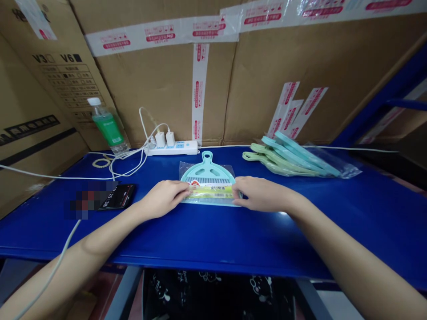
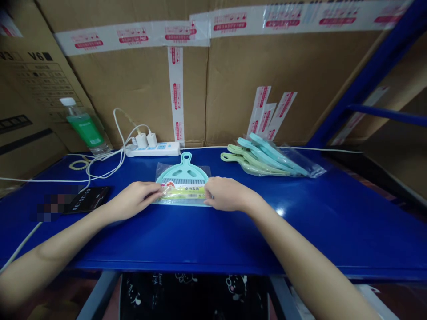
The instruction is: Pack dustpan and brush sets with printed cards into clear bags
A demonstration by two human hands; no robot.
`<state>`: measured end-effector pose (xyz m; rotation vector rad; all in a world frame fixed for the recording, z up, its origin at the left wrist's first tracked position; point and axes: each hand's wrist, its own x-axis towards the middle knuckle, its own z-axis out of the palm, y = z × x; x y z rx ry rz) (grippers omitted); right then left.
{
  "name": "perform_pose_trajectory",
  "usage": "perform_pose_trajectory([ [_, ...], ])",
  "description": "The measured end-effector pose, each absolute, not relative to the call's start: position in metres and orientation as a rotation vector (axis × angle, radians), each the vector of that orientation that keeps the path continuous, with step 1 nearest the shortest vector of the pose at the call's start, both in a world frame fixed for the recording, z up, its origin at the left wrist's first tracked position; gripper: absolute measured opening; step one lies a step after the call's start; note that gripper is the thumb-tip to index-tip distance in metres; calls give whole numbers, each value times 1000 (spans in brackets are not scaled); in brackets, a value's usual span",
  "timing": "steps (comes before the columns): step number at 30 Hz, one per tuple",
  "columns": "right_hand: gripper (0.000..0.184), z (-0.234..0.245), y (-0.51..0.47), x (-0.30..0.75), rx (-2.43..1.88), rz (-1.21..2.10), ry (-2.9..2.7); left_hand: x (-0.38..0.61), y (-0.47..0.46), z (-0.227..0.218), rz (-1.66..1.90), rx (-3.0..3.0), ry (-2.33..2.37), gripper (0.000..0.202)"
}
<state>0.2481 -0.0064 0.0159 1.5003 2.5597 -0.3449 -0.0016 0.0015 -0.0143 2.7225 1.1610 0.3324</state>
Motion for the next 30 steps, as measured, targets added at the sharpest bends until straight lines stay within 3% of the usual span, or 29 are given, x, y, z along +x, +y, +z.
perform_pose_trajectory([
  [11,18,22,-3,251,1360,-679,2582,-4,-3,-5,243,2662,1070,27],
  [16,31,19,-1,251,1415,-746,2615,-2,-6,-4,243,2656,1093,26],
  [20,28,18,-1,249,1521,-867,2538,-1,-6,-5,233,2668,1138,24],
  [30,24,18,-2,249,1559,-422,2627,-1,-6,-8,238,2672,1166,21],
])
